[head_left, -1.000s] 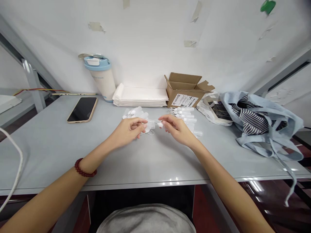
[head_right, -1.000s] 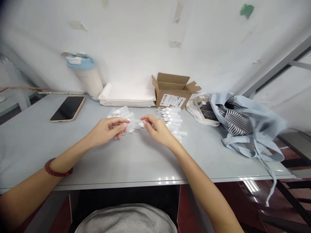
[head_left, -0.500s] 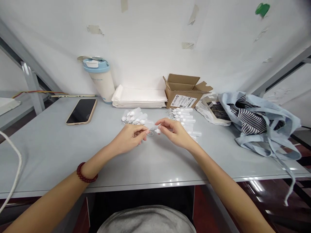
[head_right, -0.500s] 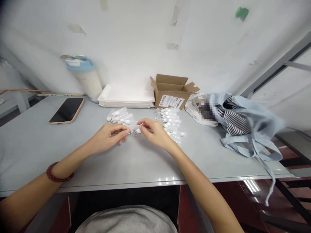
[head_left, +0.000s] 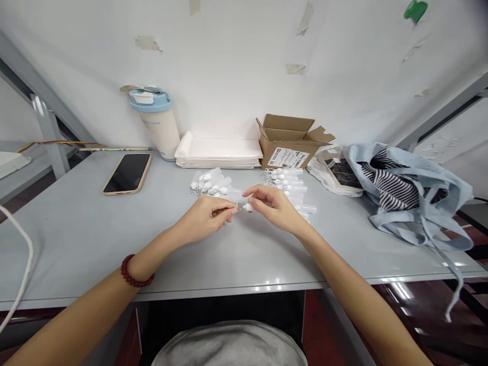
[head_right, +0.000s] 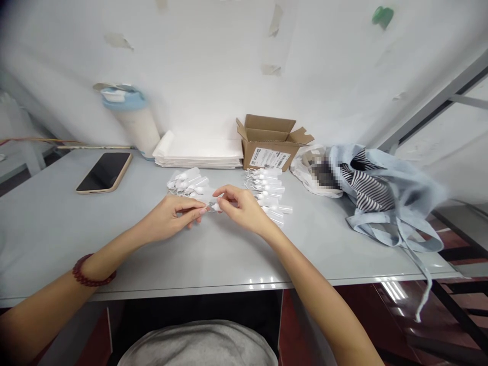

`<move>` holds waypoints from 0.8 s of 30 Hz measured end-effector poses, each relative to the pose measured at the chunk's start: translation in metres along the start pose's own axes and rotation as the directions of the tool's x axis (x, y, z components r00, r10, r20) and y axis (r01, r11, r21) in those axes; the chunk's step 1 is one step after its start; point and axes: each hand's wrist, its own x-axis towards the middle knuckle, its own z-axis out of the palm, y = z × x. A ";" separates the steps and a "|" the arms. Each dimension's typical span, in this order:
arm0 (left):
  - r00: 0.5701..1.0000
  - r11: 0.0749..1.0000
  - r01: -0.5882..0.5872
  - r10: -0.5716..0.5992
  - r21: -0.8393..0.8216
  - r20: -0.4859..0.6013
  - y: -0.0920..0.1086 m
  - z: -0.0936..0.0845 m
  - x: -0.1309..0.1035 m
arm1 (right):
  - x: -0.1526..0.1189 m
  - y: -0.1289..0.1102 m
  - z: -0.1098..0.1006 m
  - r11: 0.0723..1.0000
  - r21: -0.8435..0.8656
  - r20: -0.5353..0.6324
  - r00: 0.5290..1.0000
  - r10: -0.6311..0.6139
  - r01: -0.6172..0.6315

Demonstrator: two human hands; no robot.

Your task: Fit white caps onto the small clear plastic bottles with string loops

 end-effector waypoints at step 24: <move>0.985 0.977 -0.160 0.166 0.140 -0.039 -0.001 0.008 -0.002 | -0.001 0.003 0.008 0.999 0.043 0.044 0.999 0.010 -0.012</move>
